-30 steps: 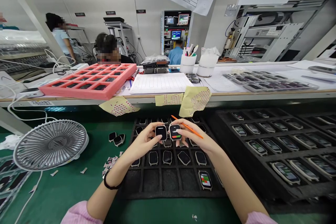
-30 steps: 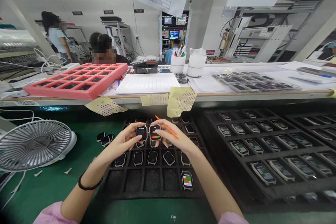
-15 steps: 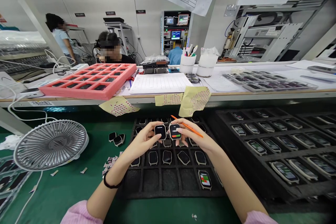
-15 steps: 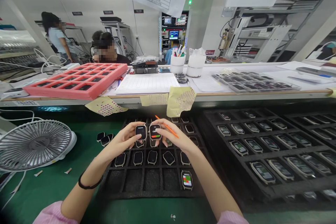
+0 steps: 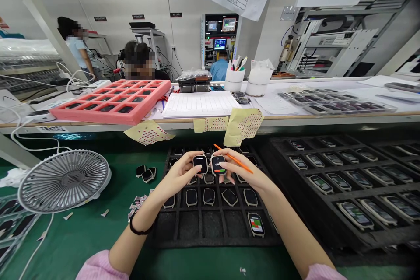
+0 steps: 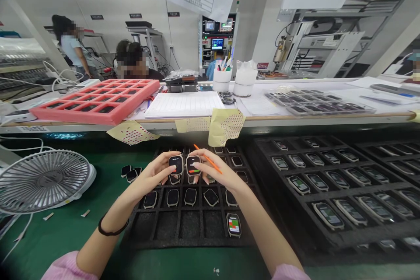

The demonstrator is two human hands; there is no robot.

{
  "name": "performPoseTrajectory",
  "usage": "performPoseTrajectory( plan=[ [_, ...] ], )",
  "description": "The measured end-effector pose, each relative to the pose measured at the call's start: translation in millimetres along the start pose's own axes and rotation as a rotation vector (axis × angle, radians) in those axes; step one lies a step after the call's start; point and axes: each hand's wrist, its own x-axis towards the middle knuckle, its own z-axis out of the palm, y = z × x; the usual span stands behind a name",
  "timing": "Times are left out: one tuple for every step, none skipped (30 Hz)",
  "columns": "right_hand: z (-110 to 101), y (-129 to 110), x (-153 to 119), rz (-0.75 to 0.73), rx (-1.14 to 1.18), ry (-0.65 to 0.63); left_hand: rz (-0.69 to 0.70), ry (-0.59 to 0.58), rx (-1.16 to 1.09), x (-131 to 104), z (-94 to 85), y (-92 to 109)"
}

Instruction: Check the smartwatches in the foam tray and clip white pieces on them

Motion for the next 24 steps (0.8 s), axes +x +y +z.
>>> performPoseTrajectory(
  plan=[
    [0,0,0,-0.002,-0.002,0.003,0.010,-0.016,-0.004,0,-0.2,-1],
    [0,0,0,-0.004,-0.006,0.004,0.016,-0.023,-0.005,0,-0.4,-2],
    [0,0,0,-0.008,-0.010,0.005,0.015,-0.022,-0.002,0,-0.5,-4],
    [0,0,0,-0.011,-0.013,0.005,0.010,-0.016,0.002,0,-0.6,-5],
    [0,0,0,-0.012,-0.015,0.006,0.003,-0.008,0.005,1,-0.7,-6],
    [0,0,0,-0.012,-0.016,0.007,-0.002,-0.001,0.007,2,-0.8,-7],
    [0,-1,0,-0.010,-0.015,0.008,-0.001,0.006,0.007,3,-1.0,-8],
    [0,-1,0,-0.006,-0.013,0.008,0.003,0.016,0.004,4,-1.2,-8],
    [0,-1,0,-0.005,-0.011,0.009,0.013,0.029,0.001,4,-1.3,-8],
    [1,0,0,-0.004,-0.009,0.009,0.022,0.045,-0.002,5,-1.5,-8],
    [1,0,0,-0.004,-0.009,0.009,0.024,0.063,0.000,5,-1.6,-7],
    [1,0,0,-0.004,-0.011,0.009,0.019,0.081,0.005,5,-1.7,-6],
    [1,0,1,-0.005,-0.013,0.007,0.010,0.099,0.014,5,-1.6,-5],
    [1,0,1,-0.006,-0.015,0.005,-0.002,0.114,0.025,4,-1.6,-3],
    [1,0,1,-0.008,-0.016,0.003,-0.011,0.123,0.033,4,-1.5,-2],
    [1,0,1,-0.009,-0.016,0.000,-0.013,0.127,0.034,4,-1.3,-2],
    [1,0,1,-0.010,-0.014,0.000,-0.005,0.126,0.026,4,-1.3,-2],
    [1,0,1,-0.011,-0.011,0.000,0.008,0.119,0.009,5,-1.2,-3],
    [1,0,1,-0.012,-0.010,0.001,0.020,0.107,-0.013,5,-1.2,-4],
    [1,0,1,-0.011,-0.010,0.000,0.029,0.096,-0.033,6,-1.2,-6],
    [1,1,1,-0.011,-0.010,-0.001,0.036,0.090,-0.047,6,-1.3,-8],
    [1,1,1,-0.010,-0.010,-0.003,0.039,0.088,-0.053,7,-1.3,-10],
    [1,1,1,-0.009,-0.011,-0.004,0.040,0.091,-0.053,7,-1.3,-11],
    [1,2,1,-0.008,-0.012,-0.005,0.042,0.096,-0.050,7,-1.3,-11]
  ],
)
